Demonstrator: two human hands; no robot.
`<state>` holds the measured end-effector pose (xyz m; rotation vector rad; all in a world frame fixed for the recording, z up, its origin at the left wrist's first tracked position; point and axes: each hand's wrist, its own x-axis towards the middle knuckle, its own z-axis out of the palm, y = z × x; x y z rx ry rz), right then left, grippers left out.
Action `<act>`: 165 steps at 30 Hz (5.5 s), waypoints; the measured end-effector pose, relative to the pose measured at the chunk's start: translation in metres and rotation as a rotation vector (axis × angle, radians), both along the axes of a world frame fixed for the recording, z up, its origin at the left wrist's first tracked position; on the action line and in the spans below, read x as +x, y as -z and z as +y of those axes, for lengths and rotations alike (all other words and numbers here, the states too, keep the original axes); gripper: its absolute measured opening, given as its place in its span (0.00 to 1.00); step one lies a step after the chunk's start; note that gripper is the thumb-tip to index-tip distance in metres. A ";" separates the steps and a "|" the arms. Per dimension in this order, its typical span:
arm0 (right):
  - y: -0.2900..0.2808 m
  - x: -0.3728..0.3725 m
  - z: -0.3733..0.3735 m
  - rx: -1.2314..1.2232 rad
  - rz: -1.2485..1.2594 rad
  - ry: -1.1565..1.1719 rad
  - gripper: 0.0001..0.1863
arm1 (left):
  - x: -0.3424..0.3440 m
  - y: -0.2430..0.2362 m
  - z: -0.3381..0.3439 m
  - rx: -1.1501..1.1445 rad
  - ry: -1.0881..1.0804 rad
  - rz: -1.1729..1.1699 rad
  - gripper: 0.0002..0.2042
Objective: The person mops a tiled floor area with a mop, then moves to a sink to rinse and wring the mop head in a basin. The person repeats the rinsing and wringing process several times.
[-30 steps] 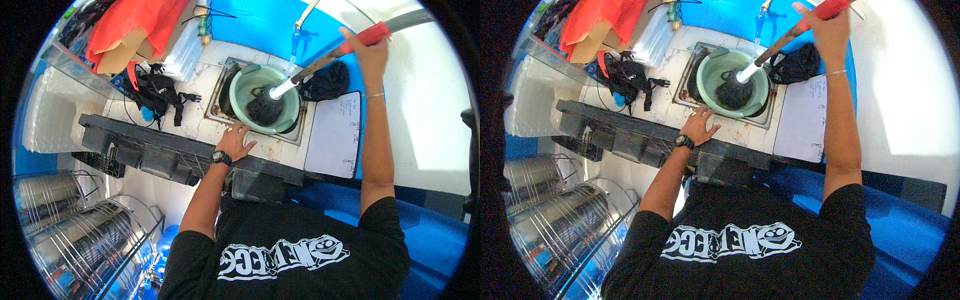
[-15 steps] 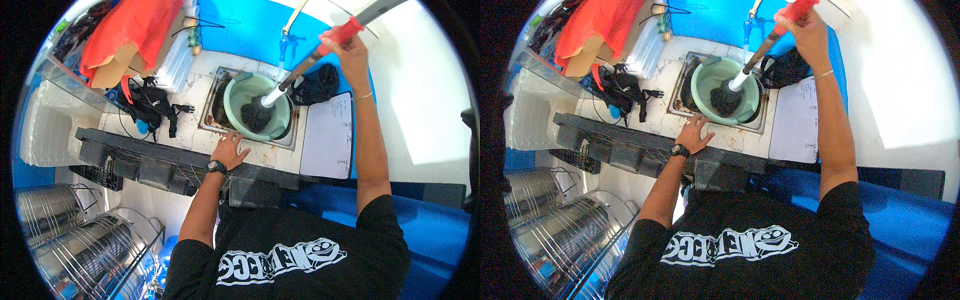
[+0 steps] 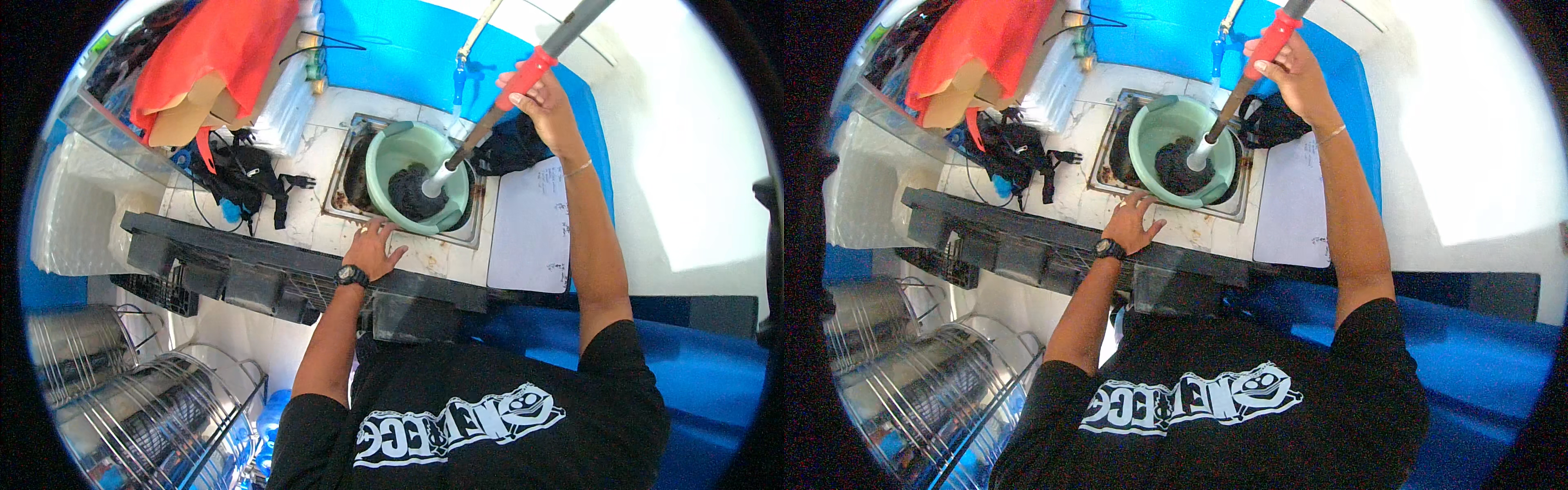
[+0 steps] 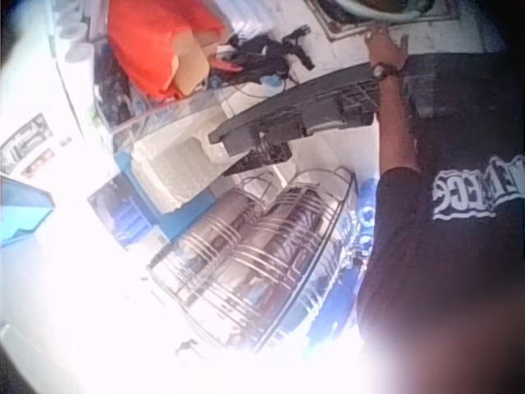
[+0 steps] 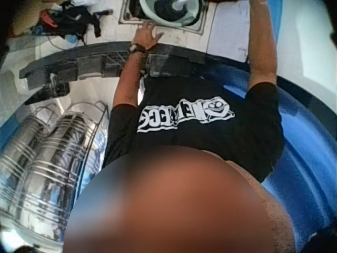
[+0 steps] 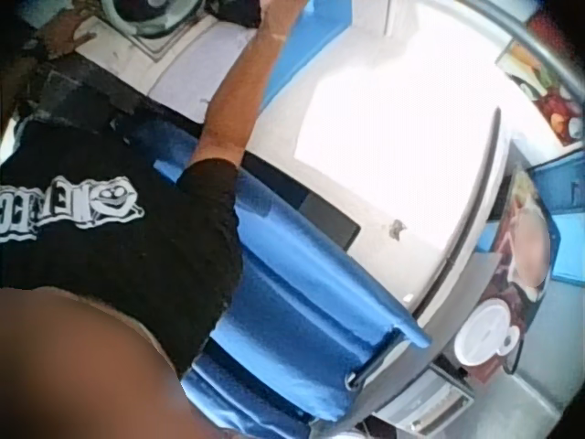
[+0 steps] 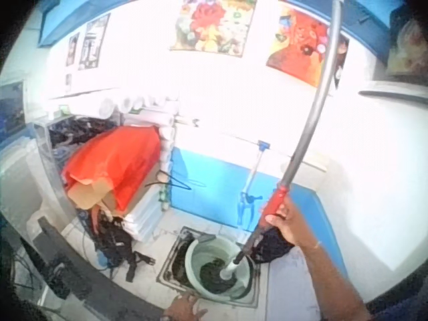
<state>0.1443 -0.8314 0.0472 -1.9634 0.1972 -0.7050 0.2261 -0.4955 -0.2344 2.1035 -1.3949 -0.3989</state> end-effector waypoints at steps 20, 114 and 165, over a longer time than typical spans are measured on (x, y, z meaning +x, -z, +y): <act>0.010 -0.010 -0.006 0.126 -0.012 0.068 0.24 | 0.000 0.001 -0.001 0.020 -0.004 -0.005 0.29; -0.001 0.002 0.007 -0.062 0.022 0.019 0.23 | 0.001 0.003 -0.002 0.043 -0.005 -0.018 0.27; -0.074 0.006 0.024 -0.614 -0.213 0.508 0.29 | -0.001 0.005 -0.002 0.032 -0.020 -0.036 0.26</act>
